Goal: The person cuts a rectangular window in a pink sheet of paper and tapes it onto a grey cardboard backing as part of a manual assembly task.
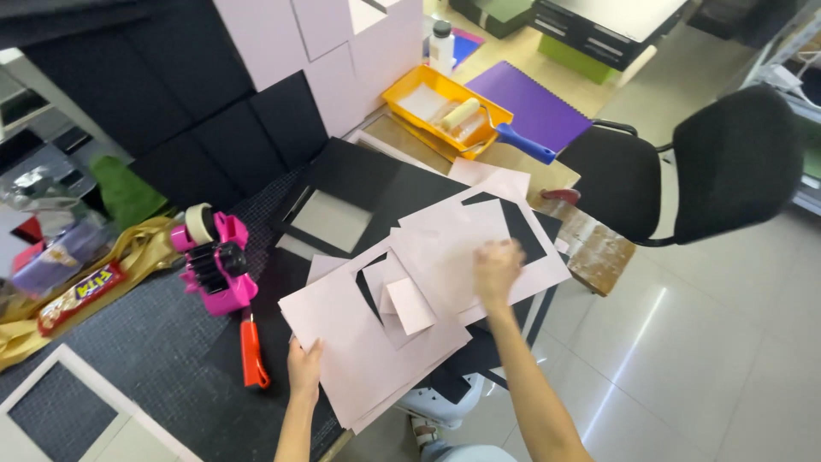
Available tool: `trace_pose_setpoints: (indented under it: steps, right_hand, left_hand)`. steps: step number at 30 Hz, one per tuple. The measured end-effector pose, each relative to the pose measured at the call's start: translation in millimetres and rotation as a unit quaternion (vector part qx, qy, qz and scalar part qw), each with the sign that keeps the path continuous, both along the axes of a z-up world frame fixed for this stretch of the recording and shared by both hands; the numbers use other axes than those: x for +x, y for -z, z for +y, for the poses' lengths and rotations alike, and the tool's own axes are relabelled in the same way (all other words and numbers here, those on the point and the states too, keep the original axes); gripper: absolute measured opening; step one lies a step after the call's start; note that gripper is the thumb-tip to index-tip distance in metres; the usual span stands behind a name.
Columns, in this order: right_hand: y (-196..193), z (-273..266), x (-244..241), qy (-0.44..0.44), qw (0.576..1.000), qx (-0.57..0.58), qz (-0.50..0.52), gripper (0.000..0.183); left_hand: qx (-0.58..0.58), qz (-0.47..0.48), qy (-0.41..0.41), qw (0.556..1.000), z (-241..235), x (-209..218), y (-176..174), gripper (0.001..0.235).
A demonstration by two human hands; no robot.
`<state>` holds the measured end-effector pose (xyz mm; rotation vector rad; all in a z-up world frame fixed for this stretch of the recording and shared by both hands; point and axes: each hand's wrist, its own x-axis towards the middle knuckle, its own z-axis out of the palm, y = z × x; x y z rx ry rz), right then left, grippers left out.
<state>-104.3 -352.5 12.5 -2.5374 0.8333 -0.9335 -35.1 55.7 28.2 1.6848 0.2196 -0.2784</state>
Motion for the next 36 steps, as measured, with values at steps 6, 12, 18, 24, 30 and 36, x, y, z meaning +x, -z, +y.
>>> trace_pose_setpoints:
  steps: [6,12,18,24,30,36]
  right_hand:
    - [-68,-100,-52,0.337,0.89,0.261,0.162,0.092]
    - [-58,-163,-113,0.239,0.949,0.187,0.083,0.013]
    - [-193,-112,-143,-0.041,0.989,-0.095,-0.106,0.011]
    - [-293,-49,-141,-0.227,0.937,-0.161,-0.213,0.015]
    - [-344,24,-103,-0.352,0.891,-0.124,-0.257,0.017]
    - [-315,75,-53,-0.495,0.806,0.093,-0.311,0.014]
  left_hand:
    - [0.065,-0.011,-0.019,0.998,-5,0,-7,0.042]
    - [0.078,-0.076,-0.038,0.993,-3,14,-1,0.017]
    - [-0.003,-0.228,-0.02,0.974,-2,8,-65,0.034]
    - [-0.139,-0.244,-0.013,0.96,1,-14,-133,0.038]
    - [-0.137,-0.089,-0.072,0.984,6,-5,-39,0.026]
    - [0.007,0.039,-0.071,0.997,2,-18,16,0.029]
